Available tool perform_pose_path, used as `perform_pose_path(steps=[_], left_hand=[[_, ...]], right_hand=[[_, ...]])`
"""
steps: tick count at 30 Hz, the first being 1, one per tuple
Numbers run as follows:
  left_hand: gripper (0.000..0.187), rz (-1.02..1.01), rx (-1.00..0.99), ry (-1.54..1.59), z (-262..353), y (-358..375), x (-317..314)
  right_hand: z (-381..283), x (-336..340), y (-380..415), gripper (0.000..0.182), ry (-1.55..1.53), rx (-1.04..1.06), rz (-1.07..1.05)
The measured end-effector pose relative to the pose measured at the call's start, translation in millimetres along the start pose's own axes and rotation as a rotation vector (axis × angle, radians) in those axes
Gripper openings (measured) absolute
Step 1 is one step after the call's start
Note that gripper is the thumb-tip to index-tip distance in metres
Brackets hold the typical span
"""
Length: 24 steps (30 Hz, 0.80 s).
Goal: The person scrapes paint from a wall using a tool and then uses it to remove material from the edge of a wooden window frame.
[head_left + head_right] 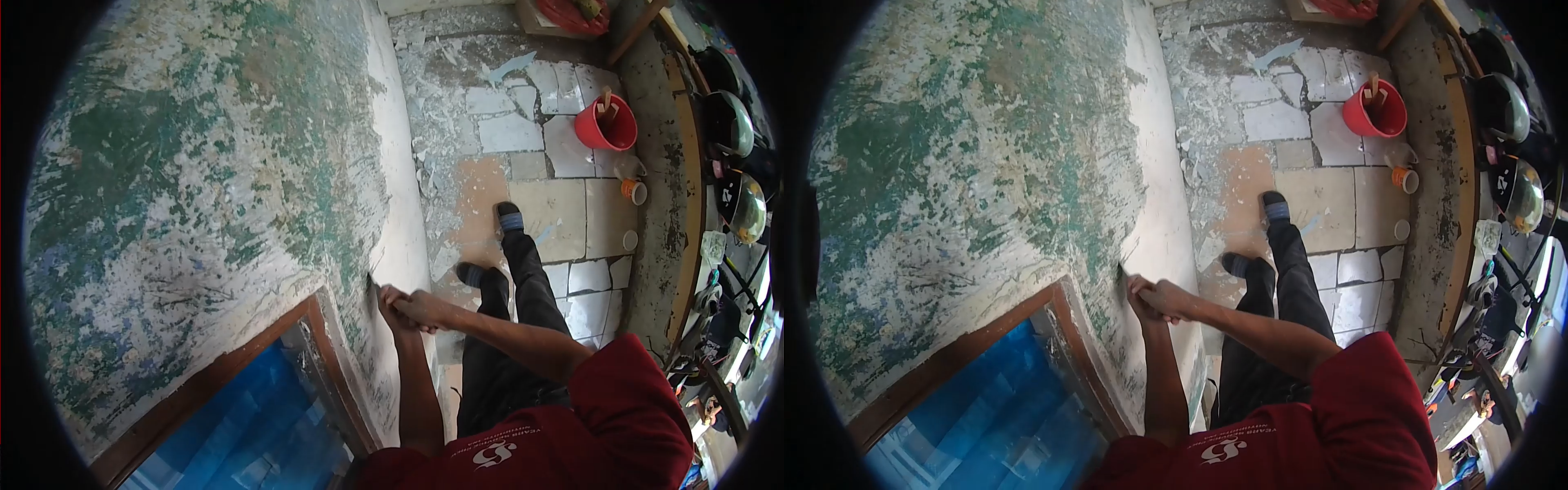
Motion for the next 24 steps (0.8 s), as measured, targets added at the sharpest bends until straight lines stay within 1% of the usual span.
perform_pose_path(steps=[2,3,6,7,9,10,11,14,15,16,17,18,19,20,21,22,24], left_hand=[[0.02,0.064,-0.019,0.007,10,-10,2],[0.021,0.007,0.081,0.1,4,-13,-1],[0.022,-0.107,0.142,-0.226,-3,-10,-12],[0.023,-0.14,0.165,-0.34,-2,-10,-16],[0.024,-0.183,0.204,-0.563,1,4,-14],[0.024,-0.156,0.186,-0.534,3,7,-11],[0.024,-0.129,0.168,-0.506,5,11,-8],[0.023,0.068,0.039,-0.008,-1,-13,-6],[0.024,0.105,0.005,-0.014,-3,-5,-6],[0.025,0.142,-0.03,-0.022,-6,2,-6],[0.024,0.062,-0.038,-0.292,25,-5,22],[0.023,0.026,0.0,-0.508,30,-1,23],[0.022,-0.027,0.032,-0.725,32,5,21],[0.022,0.055,-0.004,-0.585,32,-7,22],[0.021,0.127,-0.049,-0.443,29,-18,21],[0.021,0.188,-0.102,-0.306,25,-28,18],[0.021,0.085,-0.036,-0.155,12,-26,15]], right_hand=[[25,-8,-33,0.054,-0.065,0.011,0.01],[24,-5,-34,0.048,-0.082,-0.037,-0.012],[21,-1,-20,0.047,-0.097,0.001,0.037],[14,1,-10,0.046,-0.033,0.017,0.022],[17,-7,-18,0.049,-0.097,-0.002,0.001],[18,-11,-22,0.05,-0.126,-0.014,-0.013],[17,-9,-31,0.045,-0.077,-0.05,-0.018],[27,-7,-37,0.052,-0.126,0.033,0.042],[27,-3,-29,0.045,-0.076,-0.017,0.002],[6,5,-3,0.045,-0.108,0.092,-0.008],[3,5,-1,0.047,-0.09,0.07,-0.028],[2,0,-3,0.049,-0.072,0.042,-0.056],[11,-5,-20,0.048,-0.073,0.006,-0.043],[21,-10,-41,0.048,-0.068,-0.025,-0.031],[19,-6,-45,0.051,-0.129,-0.031,-0.046],[19,-1,-45,0.051,-0.11,-0.024,-0.027],[23,5,-33,0.051,-0.078,-0.027,0.012]])
Point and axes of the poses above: each hand's wrist, its own y-axis away from the middle knuckle, its own x-axis out of the back of the hand, z = x × y, the point moved 3 cm from there along -y, towards the middle knuckle, and after that the axes turned 13 degrees about z, right-handed, at the moved point
